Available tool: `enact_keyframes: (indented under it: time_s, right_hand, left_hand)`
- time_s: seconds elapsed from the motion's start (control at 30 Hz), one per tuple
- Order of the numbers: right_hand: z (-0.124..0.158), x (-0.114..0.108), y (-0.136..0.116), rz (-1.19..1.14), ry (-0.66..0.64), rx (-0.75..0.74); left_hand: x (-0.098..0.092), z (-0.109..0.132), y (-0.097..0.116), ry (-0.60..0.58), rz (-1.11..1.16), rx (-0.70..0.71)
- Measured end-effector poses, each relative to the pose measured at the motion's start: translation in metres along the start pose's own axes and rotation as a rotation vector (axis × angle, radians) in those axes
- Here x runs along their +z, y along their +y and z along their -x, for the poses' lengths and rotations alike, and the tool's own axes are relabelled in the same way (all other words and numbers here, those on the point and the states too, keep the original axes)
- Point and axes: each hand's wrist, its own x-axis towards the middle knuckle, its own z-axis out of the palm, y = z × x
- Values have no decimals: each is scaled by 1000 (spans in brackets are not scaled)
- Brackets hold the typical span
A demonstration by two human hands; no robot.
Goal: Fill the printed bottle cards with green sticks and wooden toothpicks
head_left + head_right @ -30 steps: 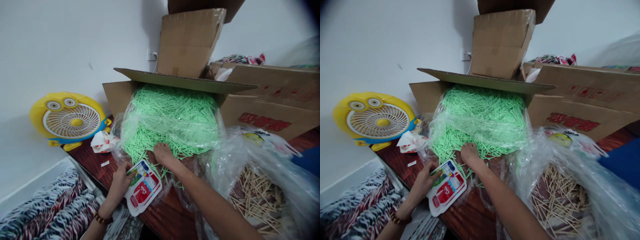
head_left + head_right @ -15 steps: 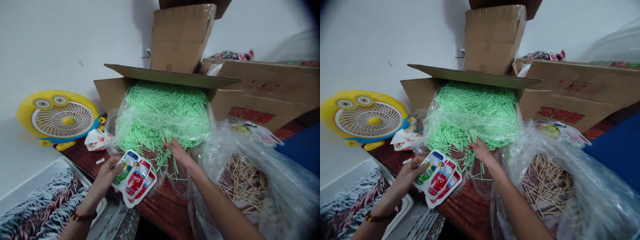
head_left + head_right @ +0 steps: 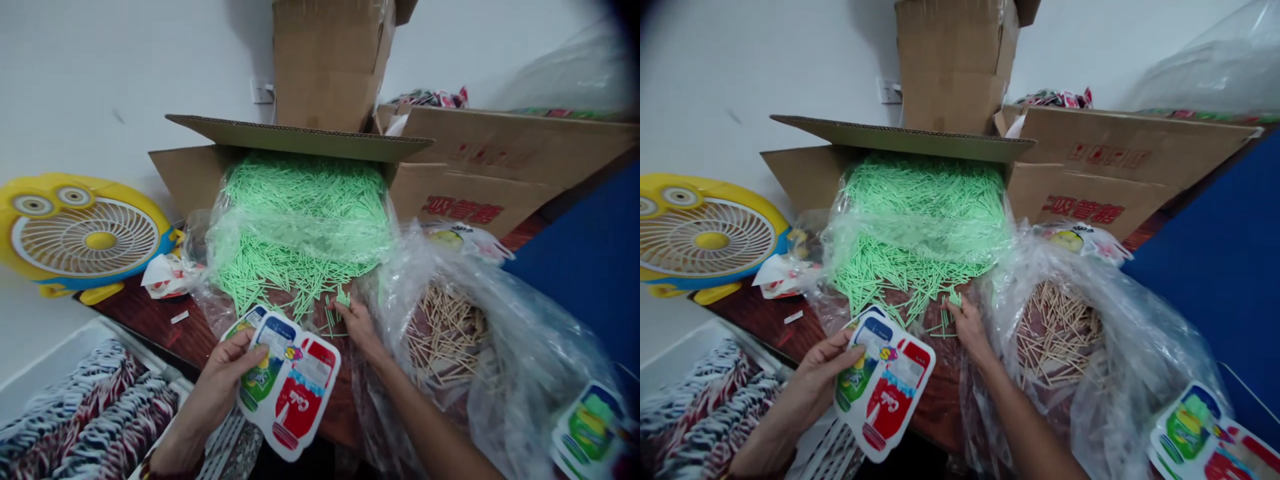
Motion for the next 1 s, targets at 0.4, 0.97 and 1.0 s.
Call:
enact_keyframes:
  time_s: [0.4, 0.97, 1.0]
  right_hand:
    - [9, 1, -2, -73, -41, -20]
    - [18, -8, -34, -623, -75, 275]
    - [20, -8, -36, -659, -77, 281]
  left_hand:
    - [29, 15, -58, -185, -92, -59]
    - [38, -5, -72, -127, -305, 15]
    - [38, -6, -73, -120, -303, 15]
